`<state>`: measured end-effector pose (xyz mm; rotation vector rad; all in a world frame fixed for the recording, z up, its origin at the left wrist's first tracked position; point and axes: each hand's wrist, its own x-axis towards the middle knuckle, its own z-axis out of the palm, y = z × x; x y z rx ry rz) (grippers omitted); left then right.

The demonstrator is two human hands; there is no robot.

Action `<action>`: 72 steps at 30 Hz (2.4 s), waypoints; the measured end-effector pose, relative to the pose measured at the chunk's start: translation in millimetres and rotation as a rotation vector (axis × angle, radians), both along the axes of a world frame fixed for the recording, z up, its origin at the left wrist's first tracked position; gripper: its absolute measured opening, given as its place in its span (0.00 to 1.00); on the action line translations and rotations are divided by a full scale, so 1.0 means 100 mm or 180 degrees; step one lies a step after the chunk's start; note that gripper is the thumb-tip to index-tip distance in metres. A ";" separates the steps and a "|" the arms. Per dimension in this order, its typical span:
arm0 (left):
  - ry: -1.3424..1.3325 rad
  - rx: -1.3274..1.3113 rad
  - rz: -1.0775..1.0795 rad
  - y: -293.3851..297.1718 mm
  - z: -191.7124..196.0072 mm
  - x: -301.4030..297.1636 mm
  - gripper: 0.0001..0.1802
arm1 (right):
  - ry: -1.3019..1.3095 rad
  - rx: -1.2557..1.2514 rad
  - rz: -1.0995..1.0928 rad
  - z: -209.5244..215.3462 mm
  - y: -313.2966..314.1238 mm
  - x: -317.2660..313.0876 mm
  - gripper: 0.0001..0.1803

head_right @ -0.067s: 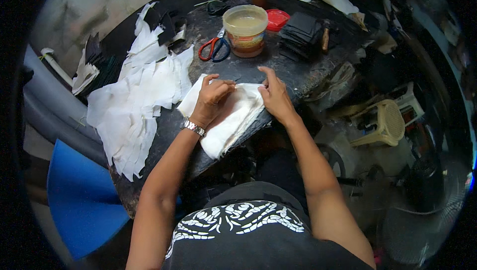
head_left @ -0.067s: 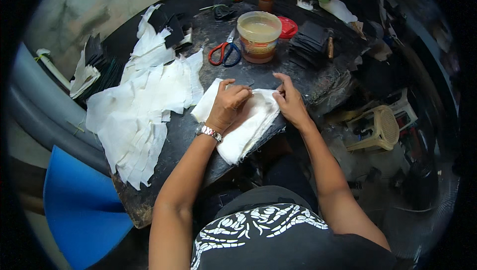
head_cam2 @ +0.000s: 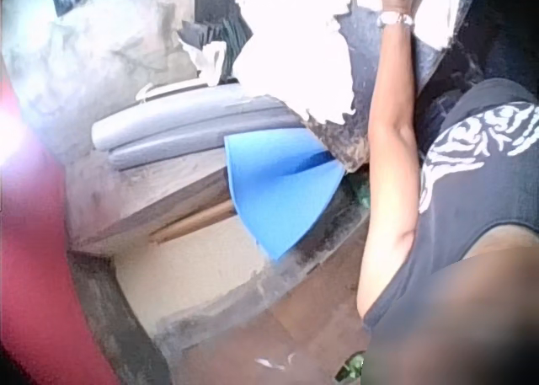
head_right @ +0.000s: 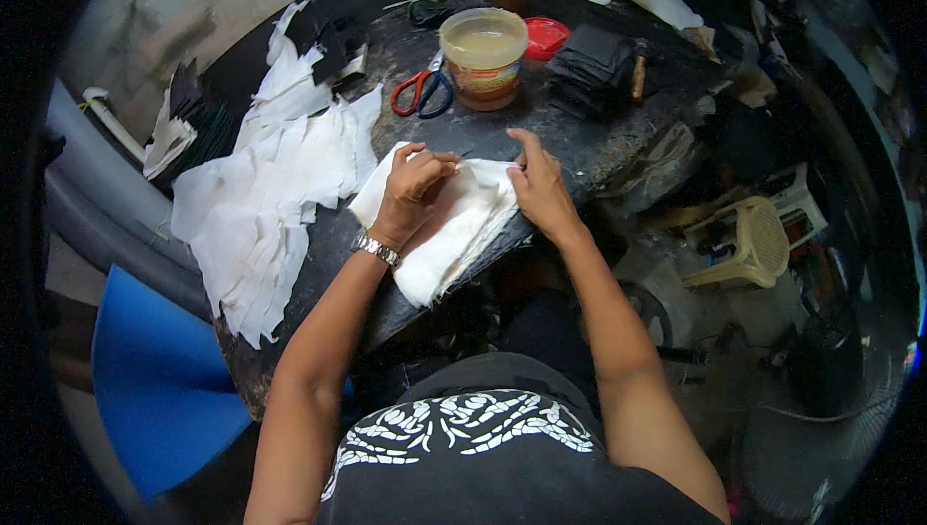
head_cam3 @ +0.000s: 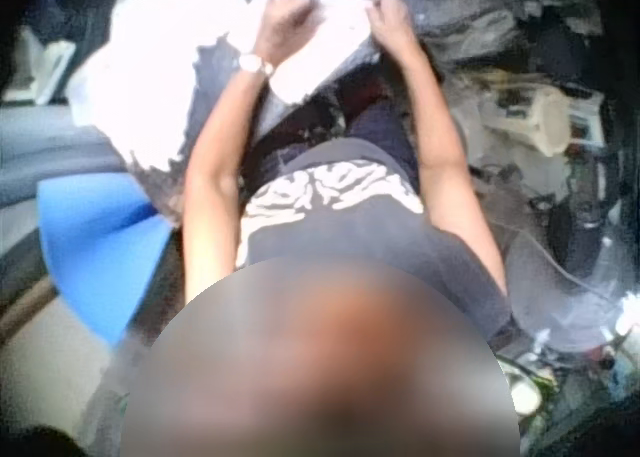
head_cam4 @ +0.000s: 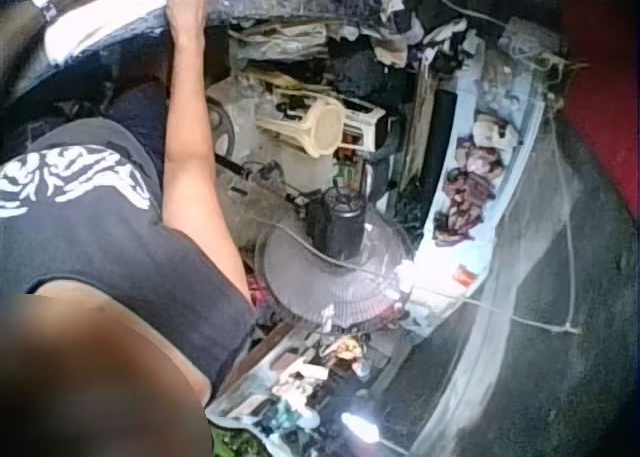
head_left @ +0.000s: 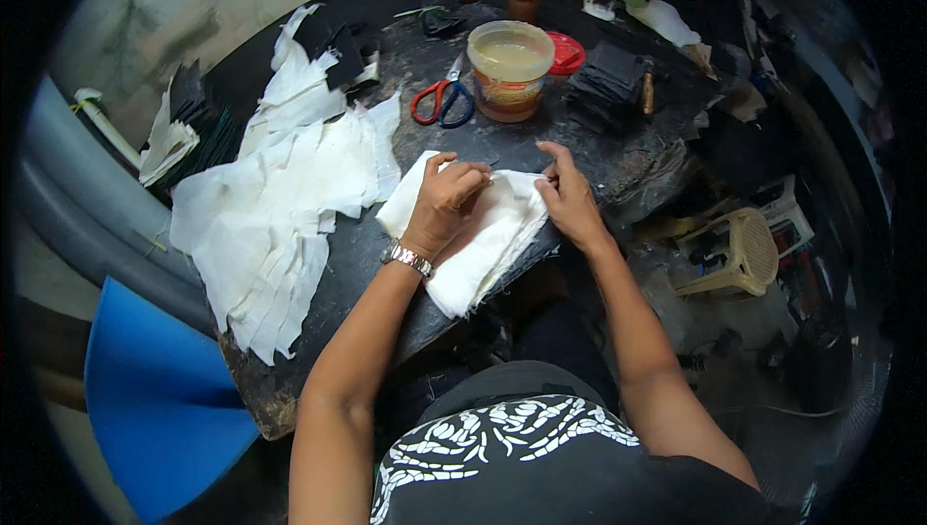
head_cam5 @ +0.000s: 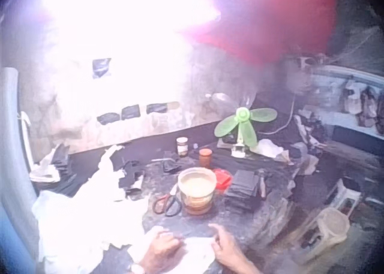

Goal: The person repeatedly applies a paste from a tub onto white fabric pieces and presses them together to form a stack. The person then handles black fabric pieces, arranging them on the table.

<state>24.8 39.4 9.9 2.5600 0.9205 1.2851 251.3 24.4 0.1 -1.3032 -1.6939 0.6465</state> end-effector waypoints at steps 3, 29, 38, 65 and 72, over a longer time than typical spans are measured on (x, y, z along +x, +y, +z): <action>-0.0856 -0.0732 0.0056 -0.15 0.08 -0.17 0.08 | -0.0287 0.0149 -0.0036 -0.05 0.00 0.02 0.28; 0.1583 -0.0419 0.1913 0.38 0.57 -2.52 0.22 | -0.1146 0.0681 -0.0065 0.10 -0.82 0.02 0.27; 0.0654 -0.0732 0.0166 0.11 -0.02 0.15 0.17 | -0.2836 0.1008 -0.0450 -0.03 -0.74 -0.13 0.26; 0.0050 -0.0164 0.0482 0.10 -0.10 0.31 0.03 | -0.0627 0.0824 0.0888 0.23 -0.74 -0.02 0.20; -0.0145 -0.0355 0.0402 0.10 -0.08 0.31 0.09 | -0.1099 0.1188 0.0576 0.00 -0.46 0.16 0.30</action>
